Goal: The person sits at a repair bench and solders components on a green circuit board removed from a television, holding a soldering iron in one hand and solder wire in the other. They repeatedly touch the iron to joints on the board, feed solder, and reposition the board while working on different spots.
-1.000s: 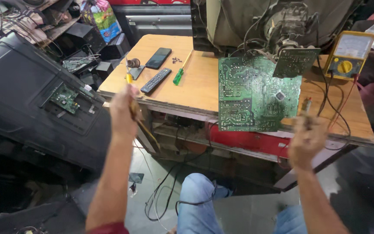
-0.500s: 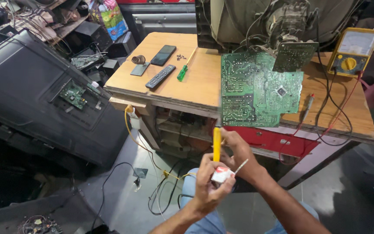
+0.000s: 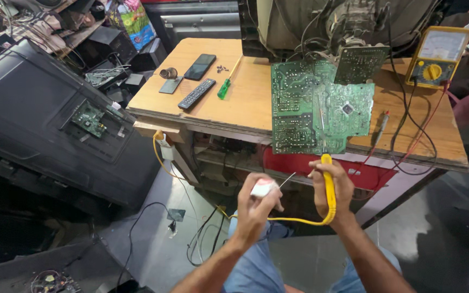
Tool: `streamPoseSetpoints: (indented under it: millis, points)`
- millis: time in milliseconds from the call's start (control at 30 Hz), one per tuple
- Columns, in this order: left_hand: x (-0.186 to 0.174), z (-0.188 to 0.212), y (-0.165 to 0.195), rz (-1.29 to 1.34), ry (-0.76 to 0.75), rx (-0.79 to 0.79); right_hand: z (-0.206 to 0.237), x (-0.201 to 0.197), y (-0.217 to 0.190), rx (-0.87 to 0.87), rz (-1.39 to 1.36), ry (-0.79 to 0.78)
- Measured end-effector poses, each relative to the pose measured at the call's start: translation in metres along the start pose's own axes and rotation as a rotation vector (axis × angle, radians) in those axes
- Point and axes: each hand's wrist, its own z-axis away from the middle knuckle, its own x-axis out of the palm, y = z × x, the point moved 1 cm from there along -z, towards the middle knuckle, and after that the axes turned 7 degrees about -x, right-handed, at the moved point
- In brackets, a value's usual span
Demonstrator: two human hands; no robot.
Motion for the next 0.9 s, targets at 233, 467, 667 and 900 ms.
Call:
streamPoseSetpoints:
  millis: [233,467,667,900]
  points:
    - [0.005,-0.028,-0.021,-0.136,-0.261,-0.087,0.014,-0.002,-0.013,-0.017,-0.009,-0.076]
    - [-0.002,-0.039,-0.020,0.164,-0.348,-0.500,0.015,-0.008,-0.007,0.005,0.176,-0.096]
    - [-0.001,-0.052,-0.028,-0.038,-0.316,-0.466,0.009,-0.020,-0.008,-0.012,0.191,-0.092]
    - [0.002,-0.075,-0.016,-0.615,-0.319,0.106,-0.009,-0.023,0.007,-0.018,0.194,-0.071]
